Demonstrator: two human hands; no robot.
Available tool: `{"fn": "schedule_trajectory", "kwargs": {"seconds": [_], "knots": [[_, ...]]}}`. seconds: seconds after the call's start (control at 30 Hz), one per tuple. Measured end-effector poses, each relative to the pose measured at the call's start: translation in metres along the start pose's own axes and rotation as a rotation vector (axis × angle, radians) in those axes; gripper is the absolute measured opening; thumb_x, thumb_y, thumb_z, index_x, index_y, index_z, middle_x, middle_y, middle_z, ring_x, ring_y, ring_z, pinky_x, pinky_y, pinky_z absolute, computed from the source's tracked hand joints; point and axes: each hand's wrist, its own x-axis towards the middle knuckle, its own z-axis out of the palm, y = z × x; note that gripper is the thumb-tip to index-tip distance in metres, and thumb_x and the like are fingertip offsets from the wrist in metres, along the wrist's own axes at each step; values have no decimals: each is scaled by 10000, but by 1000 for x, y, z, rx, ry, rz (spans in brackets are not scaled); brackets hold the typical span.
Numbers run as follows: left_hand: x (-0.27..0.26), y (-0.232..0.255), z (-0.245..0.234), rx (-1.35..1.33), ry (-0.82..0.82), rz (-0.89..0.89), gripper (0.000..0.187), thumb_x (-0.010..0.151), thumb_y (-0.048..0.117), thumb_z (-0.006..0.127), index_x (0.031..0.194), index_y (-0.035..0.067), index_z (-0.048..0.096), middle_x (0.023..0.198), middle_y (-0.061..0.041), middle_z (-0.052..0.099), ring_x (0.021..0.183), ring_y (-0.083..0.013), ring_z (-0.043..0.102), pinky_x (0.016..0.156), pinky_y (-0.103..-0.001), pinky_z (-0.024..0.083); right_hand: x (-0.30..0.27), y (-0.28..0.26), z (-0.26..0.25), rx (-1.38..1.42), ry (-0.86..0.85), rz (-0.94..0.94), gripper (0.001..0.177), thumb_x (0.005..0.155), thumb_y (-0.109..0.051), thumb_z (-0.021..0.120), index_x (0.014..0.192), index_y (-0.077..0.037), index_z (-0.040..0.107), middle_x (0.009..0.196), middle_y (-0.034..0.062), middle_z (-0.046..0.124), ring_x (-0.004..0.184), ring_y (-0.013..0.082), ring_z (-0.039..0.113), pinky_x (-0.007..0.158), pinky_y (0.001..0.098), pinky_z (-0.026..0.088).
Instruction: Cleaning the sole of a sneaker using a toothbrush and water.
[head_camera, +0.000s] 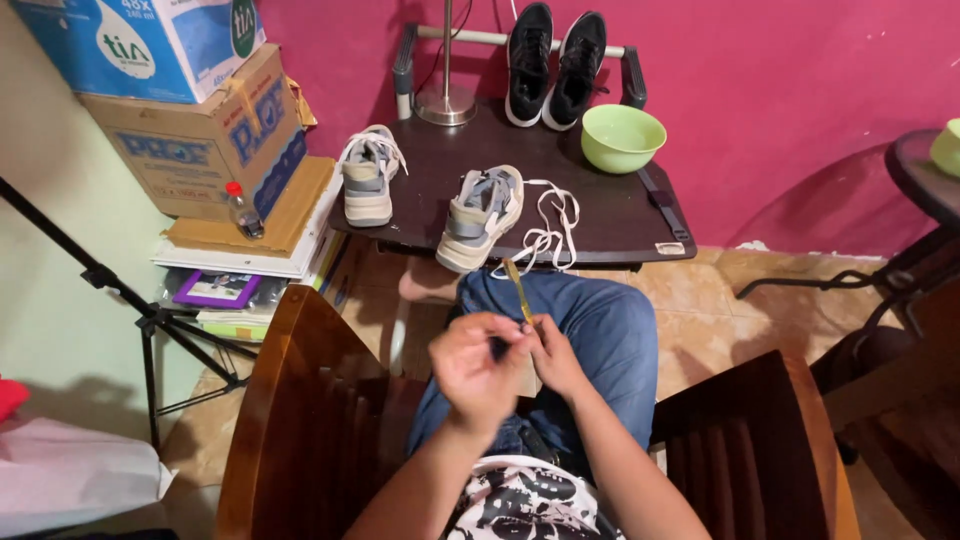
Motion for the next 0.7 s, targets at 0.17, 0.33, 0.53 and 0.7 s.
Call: {"fn": "schedule_trajectory", "kwargs": {"seconds": [0.17, 0.33, 0.53, 0.7], "knots": [[-21, -91, -98, 371, 49, -275, 223, 804, -12, 830, 941, 46, 664, 784, -141, 791, 550, -218, 755, 545, -291, 606, -5, 15, -10, -504, 150, 121, 217, 1043, -260, 547, 1251, -206, 572, 694, 83, 710, 684, 267, 699, 631, 437, 504], [37, -82, -91, 717, -137, -19, 130, 1002, 168, 650, 999, 122, 772, 838, -80, 773, 767, -277, 746, 734, -367, 572, -26, -12, -8, -226, 111, 40, 260, 1063, -161, 428, 1317, -131, 478, 598, 5, 581, 480, 121, 526, 469, 244, 432], [74, -129, -82, 1196, -631, -205, 1320, 565, 178, 998, 1632, 195, 222, 1667, -248, -16, 1397, -668, 234, 1143, -775, 216, -51, -31, -13, 89, 161, 30, 271, 1089, -148, 366, 1342, -94, 445, 604, 46, 481, 412, 125, 466, 390, 221, 377], [83, -170, -80, 1343, -790, -114, 1376, 542, 134, 993, 1641, 262, 175, 1640, -307, -90, 1382, -676, 274, 1104, -780, 306, -48, -35, -26, 178, 325, 46, 298, 1097, -130, 360, 1353, -76, 502, 694, 63, 468, 427, 135, 486, 389, 239, 376]]}}
